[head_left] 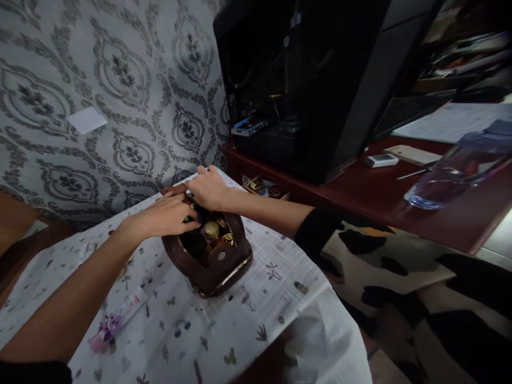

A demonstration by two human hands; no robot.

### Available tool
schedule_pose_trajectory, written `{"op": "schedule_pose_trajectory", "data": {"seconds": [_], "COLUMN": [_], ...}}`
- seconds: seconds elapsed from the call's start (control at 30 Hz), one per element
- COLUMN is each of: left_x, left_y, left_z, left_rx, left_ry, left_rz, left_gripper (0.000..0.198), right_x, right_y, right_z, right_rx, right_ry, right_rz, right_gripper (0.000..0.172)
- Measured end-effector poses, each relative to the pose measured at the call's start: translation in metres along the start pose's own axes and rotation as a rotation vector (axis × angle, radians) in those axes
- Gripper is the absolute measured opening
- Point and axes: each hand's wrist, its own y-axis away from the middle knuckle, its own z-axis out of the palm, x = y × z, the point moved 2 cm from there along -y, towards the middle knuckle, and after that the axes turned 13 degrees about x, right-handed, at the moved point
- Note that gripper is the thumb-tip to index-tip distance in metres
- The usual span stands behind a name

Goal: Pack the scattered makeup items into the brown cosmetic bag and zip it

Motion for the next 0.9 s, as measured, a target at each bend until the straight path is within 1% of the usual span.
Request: {"op": "schedule_pose_trajectory", "data": {"seconds": [0.1,0.13,0.27,0.3,0.37,0.43,0.47,0.67,0.8,0.9], "left_x": [0.001,0.001,0.002,0.003,0.004,0.006,0.007,0.006,0.004,0.003], "left_y": [0.0,0.0,0.0,0.0,0.0,0.0,0.0,0.001,0.002,0.003], "left_z": [0.0,0.0,-0.002,-0.002,-0.003,-0.004,-0.005,-0.004,-0.002,-0.001], "left_rx": [0.016,0.014,-0.004,-0.009,-0.017,-0.024,-0.028,-0.029,0.036,0.075], "left_ry": [0.022,0.021,-0.012,-0.014,-0.004,0.014,0.019,0.027,0.076,0.088], "left_rz": [-0.009,-0.008,0.001,0.002,0.004,0.001,-0.002,-0.03,-0.011,0.013], "left_gripper": [0.026,0.026,0.028,0.028,0.029,0.028,0.027,0.025,0.024,0.024], "right_x": [-0.001,0.001,0.014,0.018,0.022,0.024,0.024,0.014,0.013,0.017], "right_y": [-0.001,-0.001,-0.001,-0.001,-0.001,-0.002,-0.002,0.0,0.001,0.001], "right_z": [0.006,0.006,0.0,-0.003,-0.008,-0.012,-0.013,-0.019,-0.021,-0.02], "right_rx": [-0.065,-0.069,-0.005,0.002,-0.006,-0.029,-0.042,-0.109,-0.124,-0.104], "right_ry": [0.048,0.04,-0.08,-0.102,-0.125,-0.14,-0.141,-0.021,0.005,-0.038], "right_rz": [-0.094,-0.11,-0.079,-0.065,-0.041,-0.014,-0.003,-0.026,-0.065,-0.087], "right_gripper": [0.024,0.026,0.039,0.037,0.026,0.016,0.013,0.013,0.014,0.017]}}
